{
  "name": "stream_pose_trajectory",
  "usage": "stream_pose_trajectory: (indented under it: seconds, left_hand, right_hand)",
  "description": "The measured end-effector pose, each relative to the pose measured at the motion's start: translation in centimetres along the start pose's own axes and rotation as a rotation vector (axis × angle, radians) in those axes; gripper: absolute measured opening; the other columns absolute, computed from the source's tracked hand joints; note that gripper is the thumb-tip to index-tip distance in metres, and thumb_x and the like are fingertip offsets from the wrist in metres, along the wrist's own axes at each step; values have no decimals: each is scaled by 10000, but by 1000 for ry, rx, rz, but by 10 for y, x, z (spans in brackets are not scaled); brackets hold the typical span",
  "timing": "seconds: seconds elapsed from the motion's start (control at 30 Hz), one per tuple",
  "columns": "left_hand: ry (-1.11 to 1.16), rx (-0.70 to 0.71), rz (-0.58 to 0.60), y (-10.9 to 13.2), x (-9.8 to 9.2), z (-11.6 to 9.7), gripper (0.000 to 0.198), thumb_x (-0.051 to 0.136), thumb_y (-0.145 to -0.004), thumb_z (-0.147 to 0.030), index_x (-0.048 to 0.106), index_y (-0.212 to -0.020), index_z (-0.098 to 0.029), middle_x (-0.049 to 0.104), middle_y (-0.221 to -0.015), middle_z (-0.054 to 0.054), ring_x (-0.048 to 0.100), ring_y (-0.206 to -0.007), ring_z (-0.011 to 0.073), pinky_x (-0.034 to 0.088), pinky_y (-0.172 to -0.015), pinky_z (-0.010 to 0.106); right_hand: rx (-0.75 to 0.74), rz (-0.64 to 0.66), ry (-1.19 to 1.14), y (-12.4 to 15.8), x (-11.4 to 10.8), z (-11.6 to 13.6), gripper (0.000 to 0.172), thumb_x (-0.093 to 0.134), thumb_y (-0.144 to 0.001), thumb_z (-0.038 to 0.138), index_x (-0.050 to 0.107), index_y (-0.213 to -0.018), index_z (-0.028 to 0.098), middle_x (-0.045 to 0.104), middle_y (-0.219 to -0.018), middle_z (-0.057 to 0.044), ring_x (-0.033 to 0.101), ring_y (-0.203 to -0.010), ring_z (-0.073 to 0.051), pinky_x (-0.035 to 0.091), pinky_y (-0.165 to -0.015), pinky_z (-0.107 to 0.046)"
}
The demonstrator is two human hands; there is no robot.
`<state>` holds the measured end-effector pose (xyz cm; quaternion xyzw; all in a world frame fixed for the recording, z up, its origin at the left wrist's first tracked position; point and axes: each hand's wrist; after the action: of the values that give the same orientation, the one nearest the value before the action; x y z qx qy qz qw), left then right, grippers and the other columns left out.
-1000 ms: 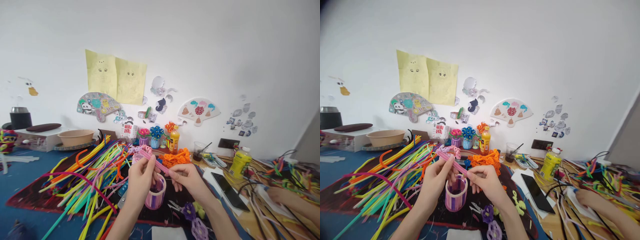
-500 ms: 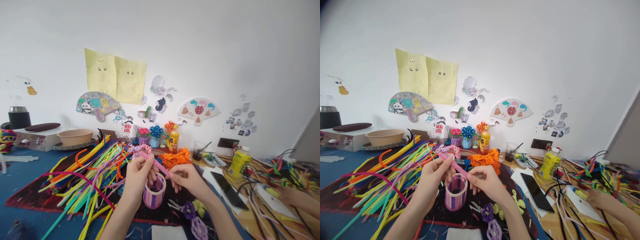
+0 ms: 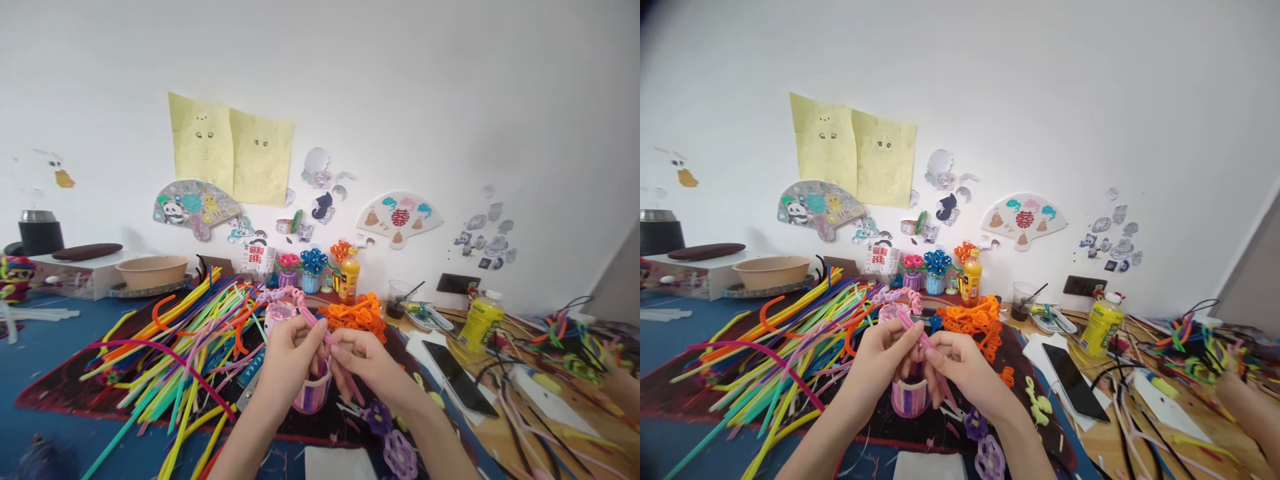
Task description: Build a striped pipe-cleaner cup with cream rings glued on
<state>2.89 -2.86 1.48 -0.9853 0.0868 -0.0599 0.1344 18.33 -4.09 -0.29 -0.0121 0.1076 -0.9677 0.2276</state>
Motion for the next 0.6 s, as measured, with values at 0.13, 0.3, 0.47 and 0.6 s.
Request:
stream_pose_trajectory:
  seconds: [0.13, 0.3, 0.47, 0.6]
  left_hand:
    - [-29, 24, -14, 0, -1, 1, 447, 684, -710, -546, 517, -525, -174, 511, -405, -38, 407, -323, 63, 267, -350, 174]
    - [20, -18, -6, 1, 0, 0, 469, 696, -712, -547, 520, -500, -167, 472, -349, -44, 388, -313, 57, 241, -350, 165]
    - [145, -73, -35, 1, -2, -3, 462, 750, -669, -546, 570, -527, -146, 541, -418, -27, 412, -331, 41, 286, -359, 152]
    - [232, -118, -11, -1, -5, -4, 473, 778, -650, -542, 573, -518, -136, 513, -389, -34, 380, -322, 19, 259, -354, 132]
  right_hand:
    - [-12, -62, -26, -2, 0, -3, 433, 579, -885, 584, 555, -782, 165, 291, -573, 101, 170, -437, -42, 132, -395, -190]
    - [-25, -94, 27, -2, 1, 1, 482, 559, -878, 621, 491, -701, 178, 258, -561, 96, 160, -476, -64, 129, -427, -220]
    - [-55, -60, 84, 1, 1, 9, 490, 560, -888, 603, 483, -663, 175, 280, -546, 89, 180, -478, -67, 129, -443, -236]
    - [-37, -3, 74, 4, -2, 9, 504, 564, -881, 611, 509, -651, 165, 319, -541, 82, 211, -468, -61, 132, -443, -236]
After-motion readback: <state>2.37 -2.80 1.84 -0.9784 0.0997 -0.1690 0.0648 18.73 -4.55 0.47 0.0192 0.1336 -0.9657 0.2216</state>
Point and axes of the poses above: each hand's wrist, its own y-axis away from the middle knuckle, its own x-axis out of the palm, z = x × y
